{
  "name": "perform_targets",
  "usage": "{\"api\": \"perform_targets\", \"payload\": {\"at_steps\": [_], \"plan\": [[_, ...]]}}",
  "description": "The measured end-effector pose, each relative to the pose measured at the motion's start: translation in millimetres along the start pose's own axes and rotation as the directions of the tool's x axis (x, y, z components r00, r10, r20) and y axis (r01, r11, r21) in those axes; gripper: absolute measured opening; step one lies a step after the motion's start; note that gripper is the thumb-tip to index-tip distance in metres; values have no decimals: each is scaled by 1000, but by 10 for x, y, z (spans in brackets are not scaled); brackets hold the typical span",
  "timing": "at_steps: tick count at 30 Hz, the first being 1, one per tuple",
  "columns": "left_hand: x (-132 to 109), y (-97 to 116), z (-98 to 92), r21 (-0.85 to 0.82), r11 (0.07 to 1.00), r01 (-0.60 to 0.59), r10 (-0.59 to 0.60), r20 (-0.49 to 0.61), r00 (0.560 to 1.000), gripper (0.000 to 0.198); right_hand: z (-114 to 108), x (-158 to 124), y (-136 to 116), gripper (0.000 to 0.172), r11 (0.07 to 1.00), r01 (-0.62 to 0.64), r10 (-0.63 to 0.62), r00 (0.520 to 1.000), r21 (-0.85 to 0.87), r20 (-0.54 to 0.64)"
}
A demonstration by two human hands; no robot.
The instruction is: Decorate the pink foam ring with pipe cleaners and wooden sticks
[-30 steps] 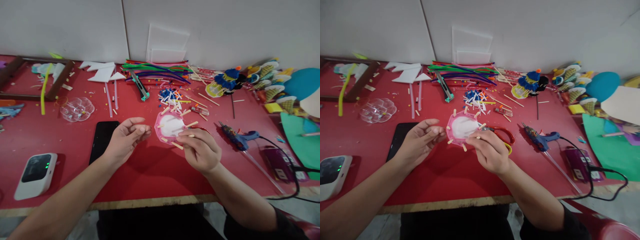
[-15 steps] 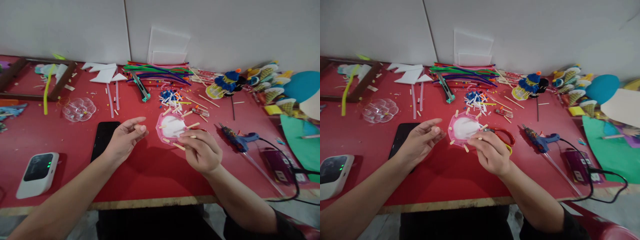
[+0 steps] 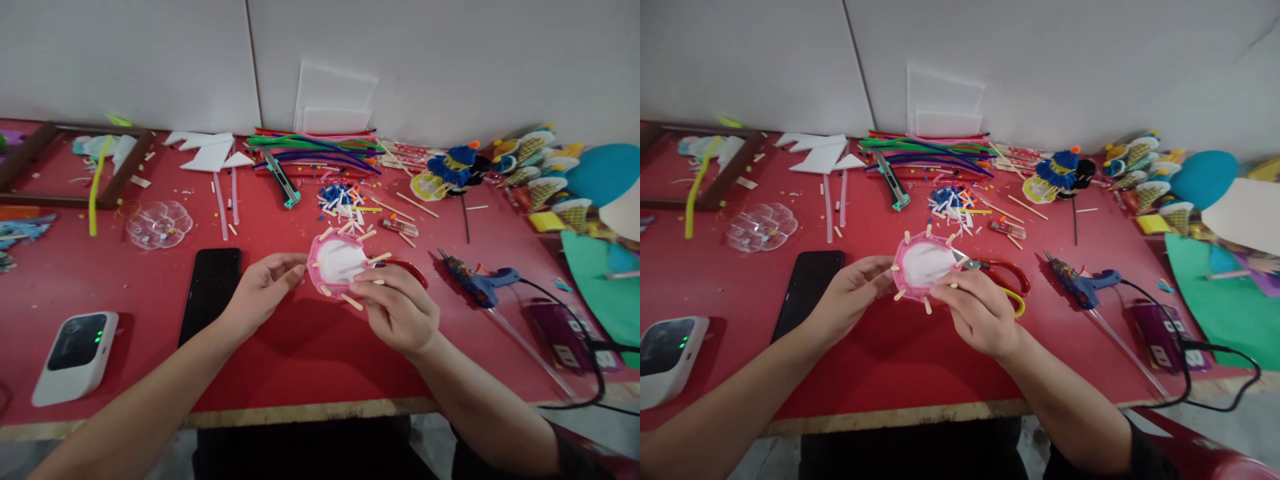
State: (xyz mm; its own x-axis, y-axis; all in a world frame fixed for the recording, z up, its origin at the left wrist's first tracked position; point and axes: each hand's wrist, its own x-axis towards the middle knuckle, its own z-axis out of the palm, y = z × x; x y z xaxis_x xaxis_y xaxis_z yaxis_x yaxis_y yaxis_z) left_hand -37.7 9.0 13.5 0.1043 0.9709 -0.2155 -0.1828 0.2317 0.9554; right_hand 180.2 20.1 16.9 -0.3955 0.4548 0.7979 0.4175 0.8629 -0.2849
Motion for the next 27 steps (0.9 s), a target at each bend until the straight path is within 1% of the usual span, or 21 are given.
{"api": "perform_targets", "payload": {"at_steps": [2,4,6,7,8,9,11,12,13,14,17,19,21,23,25,27], "plan": [[3,-5,-8,18,1000,-14,15,-51,999,25,8,-12,5,33,1000,-3,3,1000,-2,1],[-4,9,-5,-4,999,-48,47,-68,997,24,14,-23,10,34,1000,-5,5,1000,-4,2],[-19,37,5,-92,993,-73,70,-36,997,40,15,-25,11,35,1000,-3,3,1000,-9,4],[-26,53,10,-153,986,-67,66,-6,998,49,14,-20,10,36,1000,0,0,1000,-13,9],[-32,68,13,-214,976,-36,45,37,998,54,13,-12,8,35,1000,3,-3,1000,-16,15],[-37,80,14,-263,965,20,5,92,996,54,11,0,5,34,1000,6,-6,1000,-19,24],[-43,93,8,-322,932,165,-104,198,975,45,10,31,-3,31,1000,20,-19,999,-24,50],[-46,95,5,-338,915,219,-144,234,962,41,13,47,-6,29,999,26,-24,998,-25,66],[-51,95,4,-350,903,250,-164,258,952,38,18,62,-9,27,999,32,-30,996,-25,82],[-58,94,5,-359,898,255,-162,270,949,38,25,75,-12,25,999,37,-35,995,-23,96],[-86,96,25,-350,916,198,-93,294,951,48,61,94,-25,21,1000,28,-27,993,-8,118],[-102,106,43,-303,940,155,-62,297,953,53,88,92,-39,19,1000,-31,31,994,-3,107],[-106,117,57,-231,968,101,-35,274,961,48,111,80,-55,17,990,-141,142,986,-15,88],[-100,122,65,-155,987,47,-7,246,969,38,128,59,-69,14,971,-239,240,967,-23,82],[-91,115,69,-94,996,5,15,219,976,33,139,35,-77,11,960,-281,281,955,-12,96],[-82,96,75,-57,998,-35,45,189,981,34,149,11,-84,9,954,-299,297,947,1,121]]}}
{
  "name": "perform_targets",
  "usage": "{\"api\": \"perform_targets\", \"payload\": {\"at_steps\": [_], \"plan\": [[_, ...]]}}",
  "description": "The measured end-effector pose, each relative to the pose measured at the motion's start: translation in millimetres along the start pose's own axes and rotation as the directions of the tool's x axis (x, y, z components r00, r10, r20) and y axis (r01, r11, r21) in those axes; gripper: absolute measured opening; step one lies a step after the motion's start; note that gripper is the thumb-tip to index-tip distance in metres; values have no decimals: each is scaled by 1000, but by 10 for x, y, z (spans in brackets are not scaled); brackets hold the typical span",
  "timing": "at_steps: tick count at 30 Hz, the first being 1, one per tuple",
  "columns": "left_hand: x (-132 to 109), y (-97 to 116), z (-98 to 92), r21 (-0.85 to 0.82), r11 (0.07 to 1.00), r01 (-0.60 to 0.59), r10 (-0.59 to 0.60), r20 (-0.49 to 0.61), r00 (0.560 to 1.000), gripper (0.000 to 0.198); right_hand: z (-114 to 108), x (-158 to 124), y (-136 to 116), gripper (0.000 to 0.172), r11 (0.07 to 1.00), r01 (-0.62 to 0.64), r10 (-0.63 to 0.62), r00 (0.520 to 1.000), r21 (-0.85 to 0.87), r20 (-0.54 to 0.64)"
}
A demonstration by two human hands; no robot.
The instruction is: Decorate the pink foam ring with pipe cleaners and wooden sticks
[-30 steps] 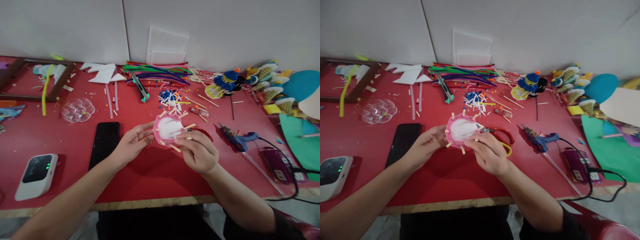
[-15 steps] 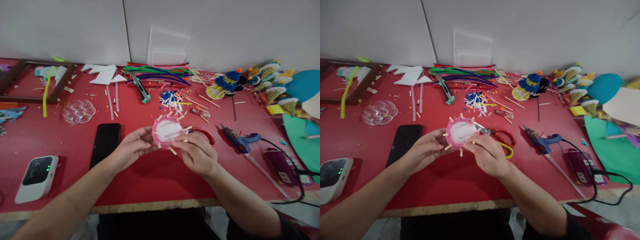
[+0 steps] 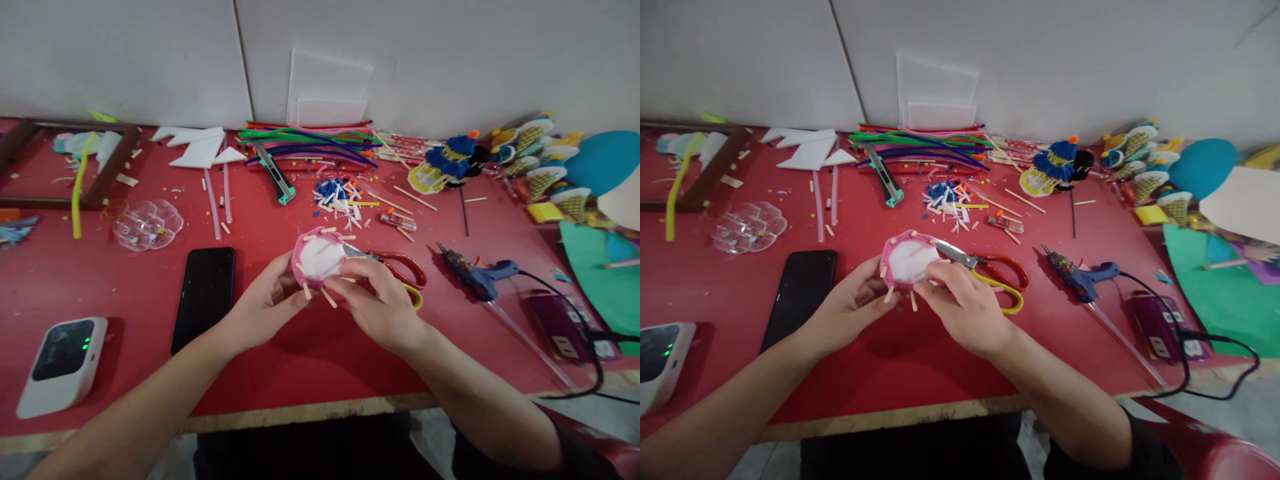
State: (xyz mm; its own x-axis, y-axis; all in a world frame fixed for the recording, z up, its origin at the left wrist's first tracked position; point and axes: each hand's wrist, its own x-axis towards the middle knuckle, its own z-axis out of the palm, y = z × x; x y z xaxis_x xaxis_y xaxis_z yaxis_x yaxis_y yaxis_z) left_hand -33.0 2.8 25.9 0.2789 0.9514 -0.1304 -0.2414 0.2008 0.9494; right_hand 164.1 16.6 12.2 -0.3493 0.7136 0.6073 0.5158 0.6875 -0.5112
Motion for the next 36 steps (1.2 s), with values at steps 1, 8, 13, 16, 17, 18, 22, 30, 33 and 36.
{"api": "perform_targets", "payload": {"at_steps": [1,8,13,16,17,18,22,30,33,36], "plan": [[4,-13,3,17,1000,-18,18,-15,1000,34,8,-12,0,10,1000,-10,10,1000,3,10],[35,-80,24,88,993,-79,85,-69,994,29,72,-85,-26,23,992,-107,108,994,69,-11],[32,-96,14,126,991,-46,55,-63,997,44,-18,-21,-48,22,999,-38,38,999,-29,15],[20,-111,5,113,993,-16,19,-23,1000,55,-100,55,-51,16,964,172,-155,983,-202,97],[17,-115,3,112,994,-11,13,-14,1000,57,-121,75,-50,19,948,217,-192,974,-235,123],[14,-118,2,108,994,-9,10,-9,1000,59,-138,89,-49,22,939,238,-207,968,-250,143],[13,-117,14,88,996,-4,5,-14,1000,62,-159,96,-51,27,940,223,-167,961,-259,219],[3,-146,14,185,982,-25,27,-9,1000,74,-121,65,-102,21,909,256,-175,951,-330,255],[-3,-163,6,212,977,-35,31,19,999,75,-117,74,-117,21,895,282,-197,945,-346,260],[-4,-163,22,220,975,-42,44,-3,999,70,-110,78,-130,21,888,289,-206,945,-357,252]]}}
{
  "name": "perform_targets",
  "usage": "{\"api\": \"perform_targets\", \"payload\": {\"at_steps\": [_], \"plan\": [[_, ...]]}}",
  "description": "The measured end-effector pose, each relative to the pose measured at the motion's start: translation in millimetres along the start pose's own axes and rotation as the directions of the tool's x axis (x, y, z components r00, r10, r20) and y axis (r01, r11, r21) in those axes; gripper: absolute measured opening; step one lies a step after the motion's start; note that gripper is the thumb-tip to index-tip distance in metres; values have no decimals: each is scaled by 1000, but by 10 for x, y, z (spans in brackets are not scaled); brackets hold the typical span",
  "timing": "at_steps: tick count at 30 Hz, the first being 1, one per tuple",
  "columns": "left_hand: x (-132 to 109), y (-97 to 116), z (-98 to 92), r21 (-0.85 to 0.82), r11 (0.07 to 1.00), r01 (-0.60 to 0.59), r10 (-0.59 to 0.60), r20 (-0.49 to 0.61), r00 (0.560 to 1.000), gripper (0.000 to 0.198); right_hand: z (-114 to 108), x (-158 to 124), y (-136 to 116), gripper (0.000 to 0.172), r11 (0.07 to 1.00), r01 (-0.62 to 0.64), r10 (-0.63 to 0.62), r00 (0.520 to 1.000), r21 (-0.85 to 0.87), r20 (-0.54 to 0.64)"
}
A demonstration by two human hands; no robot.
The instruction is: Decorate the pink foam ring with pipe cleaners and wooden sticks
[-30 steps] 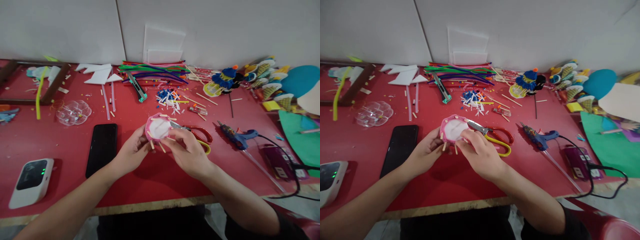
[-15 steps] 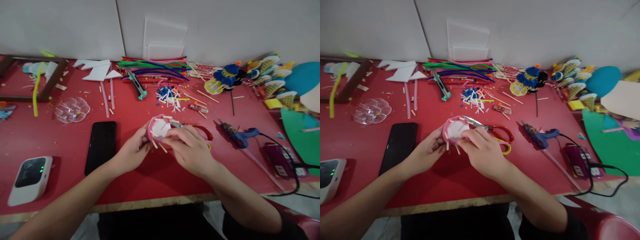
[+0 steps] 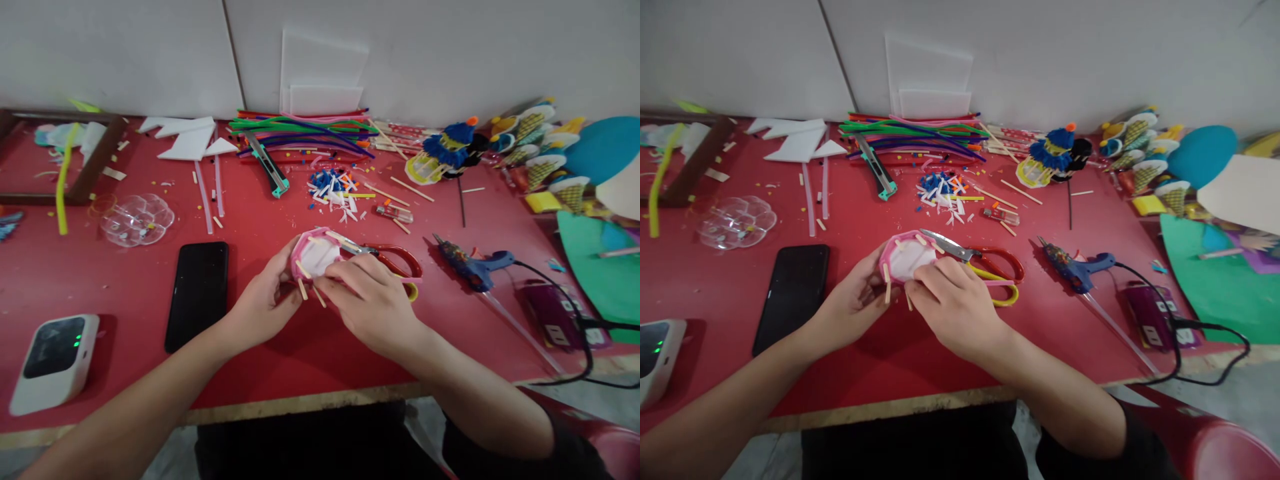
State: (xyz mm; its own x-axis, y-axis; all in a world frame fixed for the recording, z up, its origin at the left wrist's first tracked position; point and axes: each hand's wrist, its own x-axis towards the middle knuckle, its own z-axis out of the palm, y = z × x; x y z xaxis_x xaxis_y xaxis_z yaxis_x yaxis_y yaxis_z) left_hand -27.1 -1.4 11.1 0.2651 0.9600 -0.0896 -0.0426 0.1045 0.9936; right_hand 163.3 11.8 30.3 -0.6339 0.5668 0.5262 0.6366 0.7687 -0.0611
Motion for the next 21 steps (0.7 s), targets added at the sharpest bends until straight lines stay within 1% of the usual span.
{"api": "perform_targets", "payload": {"at_steps": [5,8,14,21], "plan": [[15,37,43,1,999,-37,37,-52,998,60,20,-2,-35,20,1000,-16,16,999,-6,-31],[25,34,45,14,999,-44,45,-83,996,56,31,-4,-51,18,1000,-1,1,999,3,-49],[38,-43,25,71,991,-109,114,-57,992,55,27,8,-68,16,999,17,-16,999,28,-46],[52,-95,18,99,986,-136,143,-63,988,51,45,7,-41,19,997,30,-27,999,69,-37]]}}
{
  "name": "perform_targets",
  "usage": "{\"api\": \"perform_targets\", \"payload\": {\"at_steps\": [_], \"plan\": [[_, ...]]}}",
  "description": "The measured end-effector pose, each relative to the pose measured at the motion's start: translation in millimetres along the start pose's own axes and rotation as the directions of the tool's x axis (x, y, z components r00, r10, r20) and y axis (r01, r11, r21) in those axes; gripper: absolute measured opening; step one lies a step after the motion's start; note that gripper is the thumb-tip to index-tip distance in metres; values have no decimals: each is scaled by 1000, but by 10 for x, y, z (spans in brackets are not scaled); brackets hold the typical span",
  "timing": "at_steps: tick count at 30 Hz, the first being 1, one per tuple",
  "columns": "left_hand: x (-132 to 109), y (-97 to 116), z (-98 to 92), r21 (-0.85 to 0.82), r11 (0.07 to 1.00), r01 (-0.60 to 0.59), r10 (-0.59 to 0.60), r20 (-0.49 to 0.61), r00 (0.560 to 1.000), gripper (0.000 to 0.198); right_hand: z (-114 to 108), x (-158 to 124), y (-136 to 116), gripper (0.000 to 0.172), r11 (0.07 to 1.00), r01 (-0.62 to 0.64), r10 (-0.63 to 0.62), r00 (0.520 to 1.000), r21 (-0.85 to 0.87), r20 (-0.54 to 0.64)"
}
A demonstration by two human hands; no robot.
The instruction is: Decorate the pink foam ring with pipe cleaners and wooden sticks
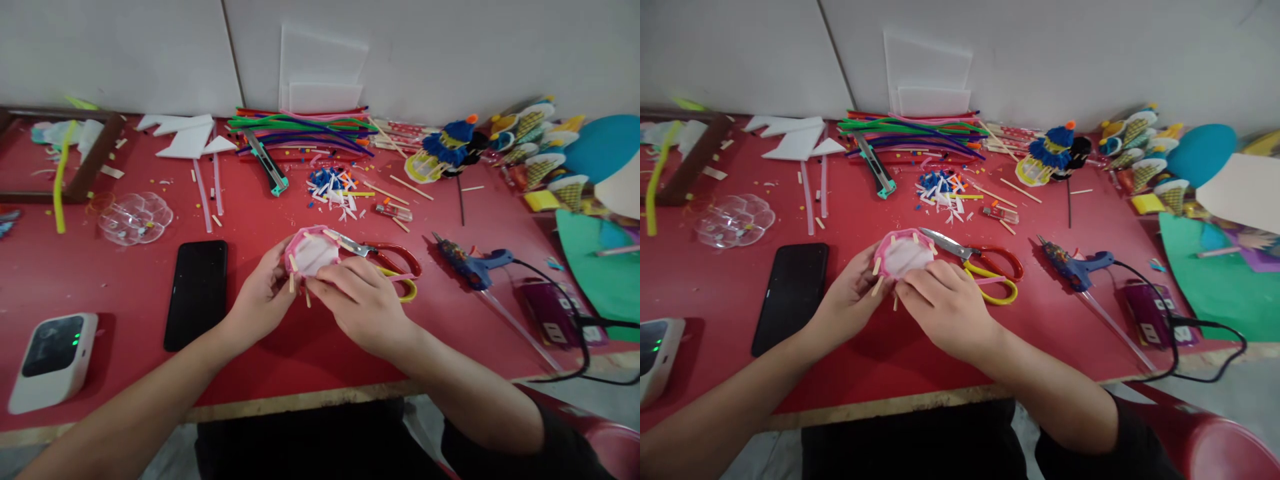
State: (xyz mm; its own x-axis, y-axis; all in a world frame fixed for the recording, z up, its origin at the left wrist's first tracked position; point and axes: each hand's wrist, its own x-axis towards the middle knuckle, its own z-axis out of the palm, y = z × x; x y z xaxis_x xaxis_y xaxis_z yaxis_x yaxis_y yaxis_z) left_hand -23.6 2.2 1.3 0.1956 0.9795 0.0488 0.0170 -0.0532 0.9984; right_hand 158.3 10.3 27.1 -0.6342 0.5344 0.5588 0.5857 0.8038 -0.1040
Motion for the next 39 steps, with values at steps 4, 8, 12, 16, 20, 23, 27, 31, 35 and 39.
{"api": "perform_targets", "payload": {"at_steps": [4,8,12,16,20,23,27,31,35,39], "plan": [[30,-11,-26,10,998,-62,62,-44,997,47,-19,-18,55,24,995,2,-5,999,98,33],[60,27,-63,43,998,-45,49,-101,994,46,-55,-28,82,25,970,-54,64,997,235,-34],[62,64,-75,-1,1000,-12,12,-130,992,41,-71,-15,91,21,938,-179,234,959,297,-160],[46,90,-59,-108,993,53,-65,-110,992,28,-60,-25,131,20,958,-176,219,960,227,-178],[42,134,-46,-179,981,79,-96,-88,991,25,-33,-47,155,19,971,-160,189,969,176,-158],[44,143,-41,-183,979,93,-107,-67,992,27,-14,-49,142,16,975,-146,177,967,171,-185],[41,111,-40,-225,968,108,-126,-66,990,29,1,-42,122,18,975,-131,164,969,180,-187],[39,118,-53,-146,984,99,-106,-46,993,32,15,-44,124,16,973,-136,173,964,184,-201],[26,163,-61,-28,999,32,-34,-51,998,29,17,-42,132,13,977,-123,163,956,174,-242],[-1,169,-60,11,1000,-7,8,-66,998,30,5,-44,139,12,986,-79,119,947,144,-299]]}}
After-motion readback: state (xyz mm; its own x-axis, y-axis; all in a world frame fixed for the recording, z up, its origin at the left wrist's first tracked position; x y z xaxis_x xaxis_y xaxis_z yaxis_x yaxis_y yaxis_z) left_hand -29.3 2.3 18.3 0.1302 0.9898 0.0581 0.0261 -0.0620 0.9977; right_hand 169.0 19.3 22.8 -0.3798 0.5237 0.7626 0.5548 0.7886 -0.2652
